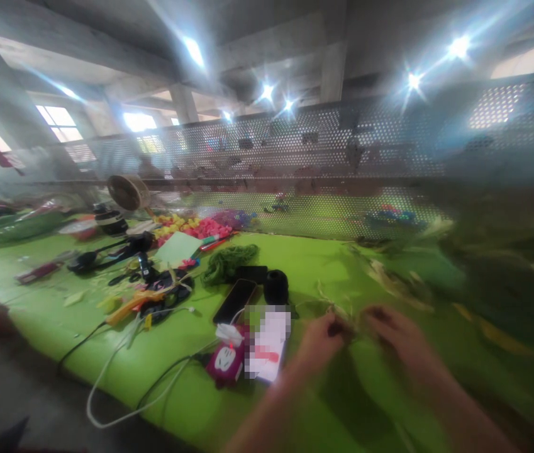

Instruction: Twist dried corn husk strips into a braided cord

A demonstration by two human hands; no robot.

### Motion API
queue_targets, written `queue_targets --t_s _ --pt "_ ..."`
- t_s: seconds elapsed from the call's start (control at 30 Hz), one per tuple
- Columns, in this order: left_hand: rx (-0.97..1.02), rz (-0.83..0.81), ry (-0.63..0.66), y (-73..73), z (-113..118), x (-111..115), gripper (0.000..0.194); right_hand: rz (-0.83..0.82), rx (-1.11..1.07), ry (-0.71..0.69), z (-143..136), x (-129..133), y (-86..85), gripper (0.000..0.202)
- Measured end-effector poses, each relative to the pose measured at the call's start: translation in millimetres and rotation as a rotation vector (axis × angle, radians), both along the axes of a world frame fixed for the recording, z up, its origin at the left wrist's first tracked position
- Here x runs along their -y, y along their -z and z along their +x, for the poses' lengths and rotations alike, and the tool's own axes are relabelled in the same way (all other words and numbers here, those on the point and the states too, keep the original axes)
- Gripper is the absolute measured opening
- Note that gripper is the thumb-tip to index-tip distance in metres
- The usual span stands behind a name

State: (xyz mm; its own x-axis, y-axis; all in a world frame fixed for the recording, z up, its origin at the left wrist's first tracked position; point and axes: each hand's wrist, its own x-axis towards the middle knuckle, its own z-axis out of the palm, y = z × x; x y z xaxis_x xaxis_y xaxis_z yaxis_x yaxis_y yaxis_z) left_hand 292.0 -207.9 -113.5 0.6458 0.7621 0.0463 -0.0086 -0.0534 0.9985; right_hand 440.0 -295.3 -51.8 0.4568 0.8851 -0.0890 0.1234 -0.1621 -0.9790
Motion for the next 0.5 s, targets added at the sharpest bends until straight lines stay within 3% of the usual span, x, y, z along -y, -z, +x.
queue_targets --t_s 0.1,0.27,0.43,0.5 --pt "0.066 -0.076 0.016 -0.6 -0.8 -1.4 0.012 0.035 0.138 0.03 8.6 -2.0 4.0 0.025" --pt "0.15 -0.228 -0.021 -5.3 -2.5 -3.2 0.012 0.212 0.623 -0.022 21.5 -3.1 13.5 0.02" --pt "0.173 -0.268 -0.043 -5.4 -2.9 -4.2 0.015 0.241 0.807 -0.258 14.1 -3.5 24.6 0.018" --pt "0.184 -0.273 -0.039 -6.2 -3.1 -4.1 0.017 0.231 0.901 -0.287 11.5 -6.4 33.9 0.021"
